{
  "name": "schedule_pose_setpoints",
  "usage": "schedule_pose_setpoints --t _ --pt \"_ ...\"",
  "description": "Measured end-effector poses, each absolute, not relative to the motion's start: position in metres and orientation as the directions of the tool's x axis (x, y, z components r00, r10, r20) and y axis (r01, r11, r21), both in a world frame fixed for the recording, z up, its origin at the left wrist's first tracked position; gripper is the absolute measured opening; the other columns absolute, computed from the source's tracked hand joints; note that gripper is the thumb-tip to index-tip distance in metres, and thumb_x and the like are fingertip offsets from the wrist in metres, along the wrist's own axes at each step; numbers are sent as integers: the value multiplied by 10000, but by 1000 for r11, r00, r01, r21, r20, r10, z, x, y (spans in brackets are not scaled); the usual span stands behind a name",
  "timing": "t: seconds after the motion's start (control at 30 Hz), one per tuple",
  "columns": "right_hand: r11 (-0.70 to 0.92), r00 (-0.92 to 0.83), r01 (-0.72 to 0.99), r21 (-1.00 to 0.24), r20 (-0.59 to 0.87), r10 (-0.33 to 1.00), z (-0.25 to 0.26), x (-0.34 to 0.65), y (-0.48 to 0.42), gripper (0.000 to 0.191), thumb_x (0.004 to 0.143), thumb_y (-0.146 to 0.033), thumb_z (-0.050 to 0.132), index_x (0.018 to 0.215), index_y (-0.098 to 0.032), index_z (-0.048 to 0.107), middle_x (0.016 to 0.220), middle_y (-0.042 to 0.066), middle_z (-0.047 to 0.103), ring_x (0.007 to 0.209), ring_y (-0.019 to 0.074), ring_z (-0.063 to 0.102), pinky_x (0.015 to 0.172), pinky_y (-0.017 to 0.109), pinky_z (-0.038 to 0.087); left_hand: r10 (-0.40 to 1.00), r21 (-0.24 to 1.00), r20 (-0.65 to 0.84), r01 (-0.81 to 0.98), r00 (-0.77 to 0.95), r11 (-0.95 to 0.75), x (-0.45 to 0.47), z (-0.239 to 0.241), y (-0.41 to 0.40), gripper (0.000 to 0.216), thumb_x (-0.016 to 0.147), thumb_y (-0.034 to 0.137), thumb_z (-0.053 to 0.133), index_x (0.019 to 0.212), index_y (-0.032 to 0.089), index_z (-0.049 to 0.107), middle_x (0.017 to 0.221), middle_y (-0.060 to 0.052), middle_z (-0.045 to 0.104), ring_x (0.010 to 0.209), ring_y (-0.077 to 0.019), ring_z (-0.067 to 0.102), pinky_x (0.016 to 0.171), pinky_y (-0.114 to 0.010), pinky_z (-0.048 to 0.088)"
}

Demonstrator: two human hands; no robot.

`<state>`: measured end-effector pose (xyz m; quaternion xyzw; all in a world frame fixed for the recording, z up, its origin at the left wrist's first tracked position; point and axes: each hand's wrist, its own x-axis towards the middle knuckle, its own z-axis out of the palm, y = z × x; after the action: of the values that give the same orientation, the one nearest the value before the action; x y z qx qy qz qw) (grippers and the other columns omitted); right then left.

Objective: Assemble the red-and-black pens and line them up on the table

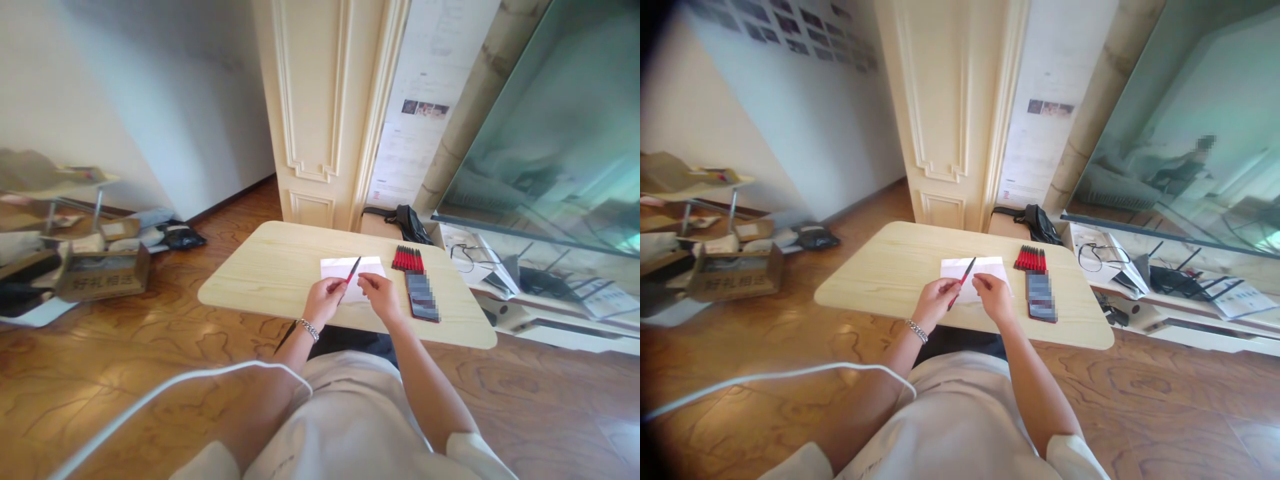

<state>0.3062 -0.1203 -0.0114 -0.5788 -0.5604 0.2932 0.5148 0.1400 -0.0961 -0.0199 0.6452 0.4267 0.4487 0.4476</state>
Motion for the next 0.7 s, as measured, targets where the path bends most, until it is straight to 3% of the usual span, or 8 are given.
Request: schedule_pose_setpoints --t 0.17,0.33,0.43,0.57,0.7 --pt "103 133 250 -963 140 981 -10 301 -120 367 764 -491 576 847 -151 687 602 14 609 530 117 517 499 227 372 938 950 211 166 277 -263 155 -20 -111 308 844 425 528 923 167 677 773 -48 710 672 -152 653 594 -232 493" --pt "13 108 149 -989 29 994 -6 317 -107 292 729 -437 605 759 -150 643 638 24 618 565 113 549 488 202 362 903 818 336 392 268 -421 142 -15 -111 265 855 387 528 962 200 684 916 -49 719 770 -160 659 720 -257 506" --pt "-27 107 318 -948 8 994 -9 326 -91 283 738 -415 580 662 -147 628 541 6 574 481 94 483 467 208 330 870 691 394 528 296 -493 133 -20 -106 204 840 309 555 946 199 689 941 -57 708 812 -172 646 777 -287 498" --pt "-58 111 647 -760 18 994 -17 328 -75 317 754 -395 557 565 -152 636 511 14 582 478 103 483 476 227 304 851 550 383 651 361 -523 123 -31 -98 141 813 231 579 873 204 704 882 -55 705 847 -210 620 822 -342 473" --pt "-118 184 804 -583 54 981 -23 321 -73 260 743 -416 593 725 -191 724 695 43 687 656 156 595 567 240 356 852 514 369 682 370 -519 119 -37 -93 129 810 227 585 856 213 705 885 -47 707 871 -224 599 835 -359 455"
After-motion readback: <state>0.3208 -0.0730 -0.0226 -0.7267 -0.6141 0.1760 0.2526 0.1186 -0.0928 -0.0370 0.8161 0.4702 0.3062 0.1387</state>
